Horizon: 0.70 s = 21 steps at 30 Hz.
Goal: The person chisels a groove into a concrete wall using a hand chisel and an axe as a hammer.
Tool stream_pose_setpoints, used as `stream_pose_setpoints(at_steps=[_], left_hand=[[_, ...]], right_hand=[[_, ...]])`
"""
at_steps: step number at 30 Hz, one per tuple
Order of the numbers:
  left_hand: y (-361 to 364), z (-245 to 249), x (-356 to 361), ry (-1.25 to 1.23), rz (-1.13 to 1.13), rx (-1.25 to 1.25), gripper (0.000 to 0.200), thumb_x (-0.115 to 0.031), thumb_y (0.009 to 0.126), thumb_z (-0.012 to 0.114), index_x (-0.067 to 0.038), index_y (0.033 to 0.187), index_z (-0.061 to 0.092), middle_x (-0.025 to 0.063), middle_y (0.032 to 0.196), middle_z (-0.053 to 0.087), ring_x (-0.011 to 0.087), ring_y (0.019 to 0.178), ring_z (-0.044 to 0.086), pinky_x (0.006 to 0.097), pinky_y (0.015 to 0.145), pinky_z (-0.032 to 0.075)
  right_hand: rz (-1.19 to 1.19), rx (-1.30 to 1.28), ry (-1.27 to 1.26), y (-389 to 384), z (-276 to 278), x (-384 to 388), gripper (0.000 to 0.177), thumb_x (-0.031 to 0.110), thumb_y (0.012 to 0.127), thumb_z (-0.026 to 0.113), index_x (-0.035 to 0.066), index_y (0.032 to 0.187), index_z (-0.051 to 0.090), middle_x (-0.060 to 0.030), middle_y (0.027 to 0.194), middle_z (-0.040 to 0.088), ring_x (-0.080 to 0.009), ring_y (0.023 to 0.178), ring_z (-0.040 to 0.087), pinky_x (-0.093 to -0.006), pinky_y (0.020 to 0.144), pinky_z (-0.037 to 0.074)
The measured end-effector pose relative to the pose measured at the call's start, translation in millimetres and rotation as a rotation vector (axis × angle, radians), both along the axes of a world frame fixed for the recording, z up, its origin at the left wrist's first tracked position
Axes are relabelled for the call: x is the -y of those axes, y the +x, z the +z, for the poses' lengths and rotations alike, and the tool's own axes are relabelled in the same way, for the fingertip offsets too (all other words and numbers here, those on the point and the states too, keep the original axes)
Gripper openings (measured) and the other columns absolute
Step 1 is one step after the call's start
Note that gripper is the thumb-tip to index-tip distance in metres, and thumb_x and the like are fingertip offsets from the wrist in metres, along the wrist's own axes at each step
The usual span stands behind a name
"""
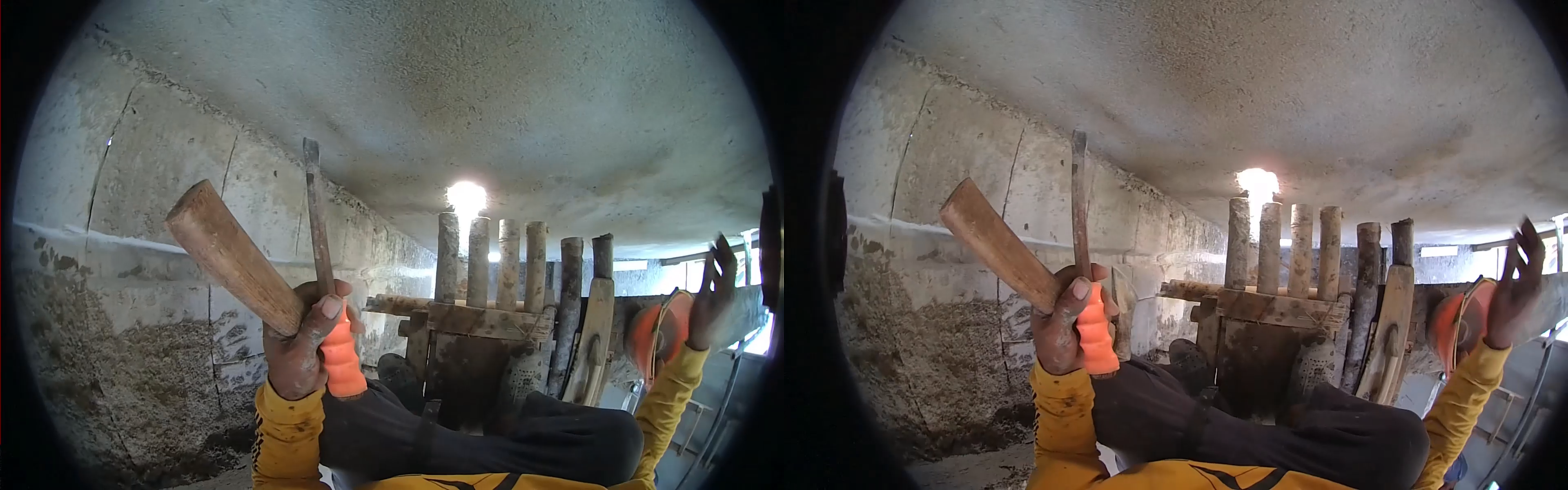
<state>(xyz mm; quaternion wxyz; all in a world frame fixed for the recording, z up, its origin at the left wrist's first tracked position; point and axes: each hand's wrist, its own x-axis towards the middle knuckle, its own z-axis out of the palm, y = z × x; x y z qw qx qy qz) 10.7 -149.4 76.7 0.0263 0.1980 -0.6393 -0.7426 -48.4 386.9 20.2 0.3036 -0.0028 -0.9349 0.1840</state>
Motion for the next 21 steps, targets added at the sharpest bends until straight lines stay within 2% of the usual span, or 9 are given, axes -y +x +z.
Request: stream_pose_setpoints(at_steps=[4,6,9,11,14,16,18,20,21], left_hand=[[-2,-18,5,-0.095,-0.17,-0.041,0.031,-0.021,0.09,0.067,0.004,0.108,0.062,0.0106,0.077,0.063,0.0168,0.066,0.06,0.0278,0.057,0.049],[-1,-23,-4,-0.042,-0.232,-0.009,0.029,-0.018,0.088,0.071,0.004,0.106,0.063,0.0117,0.081,0.067,0.0182,0.072,0.065,0.0294,0.065,0.054],[0,-21,-23,0.033,-0.402,0.182,0.021,-0.014,0.087,0.072,0.001,0.1,0.066,0.0081,0.081,0.068,0.0144,0.071,0.066,0.0287,0.066,0.055],[6,-21,-37,0.127,-0.49,0.224,0.016,-0.013,0.087,0.073,-0.001,0.095,0.068,0.0049,0.078,0.068,0.0105,0.07,0.065,0.027,0.065,0.055],[11,-13,-51,0.162,-0.646,0.231,0.018,-0.019,0.086,0.074,-0.003,0.088,0.067,0.0024,0.074,0.067,0.0092,0.068,0.063,0.0267,0.064,0.052],[21,-23,-55,0.079,-0.743,0.179,0.022,-0.022,0.086,0.074,-0.002,0.087,0.066,0.0031,0.071,0.066,0.0087,0.064,0.061,0.0265,0.062,0.05],[25,-27,-56,0.125,-0.819,0.203,0.023,-0.023,0.086,0.074,-0.002,0.09,0.065,0.0016,0.073,0.065,0.0078,0.067,0.061,0.0256,0.062,0.05],[27,-27,-59,0.153,-0.874,0.255,0.024,-0.024,0.087,0.075,-0.002,0.09,0.064,0.0008,0.073,0.065,0.0071,0.068,0.061,0.0254,0.062,0.05],[28,-24,-61,0.155,-0.893,0.295,0.024,-0.024,0.087,0.075,-0.003,0.088,0.064,0.0007,0.072,0.064,0.0067,0.067,0.06,0.0256,0.061,0.05]], right_hand=[[0.393,0.077,0.042,-32,52,139,0.044,0.003,0.087,0.06,0.004,0.131,0.053,-0.0153,0.135,0.053,-0.0276,0.119,0.056,-0.0366,0.093,0.051],[0.662,-0.027,0.154,-50,44,190,0.051,0.001,0.08,0.062,0.005,0.131,0.053,-0.016,0.135,0.052,-0.0292,0.124,0.052,-0.0386,0.095,0.051],[0.82,-0.036,0.269,-55,27,247,0.05,0.007,0.079,0.063,0.01,0.129,0.056,-0.0139,0.134,0.053,-0.0292,0.13,0.047,-0.0463,0.109,0.039],[0.903,-0.073,0.507,-47,26,267,0.049,0.012,0.081,0.063,0.012,0.129,0.055,-0.012,0.134,0.054,-0.0281,0.132,0.045,-0.0486,0.115,0.03],[1.011,0.085,0.417,-32,7,271,0.048,0.02,0.082,0.063,0.014,0.128,0.055,-0.0091,0.133,0.055,-0.0268,0.133,0.044,-0.049,0.119,0.021],[0.991,0.199,0.072,-16,-37,268,0.037,0.024,0.082,0.064,0.013,0.117,0.061,-0.0054,0.114,0.062,-0.0211,0.122,0.053,-0.0476,0.117,0.026],[0.962,0.446,0.214,-6,-53,253,0.031,0.026,0.081,0.065,0.013,0.109,0.064,-0.0032,0.103,0.064,-0.0182,0.115,0.056,-0.0477,0.117,0.026],[1.055,0.235,0.282,-6,-61,246,0.022,0.033,0.079,0.066,0.014,0.084,0.057,0.0012,0.077,0.054,-0.0156,0.085,0.055,-0.0425,0.101,0.041],[1.077,0.248,0.268,-3,-59,244,0.024,0.034,0.078,0.068,0.014,0.079,0.053,0.0016,0.073,0.05,-0.0162,0.079,0.052,-0.0405,0.096,0.043]])
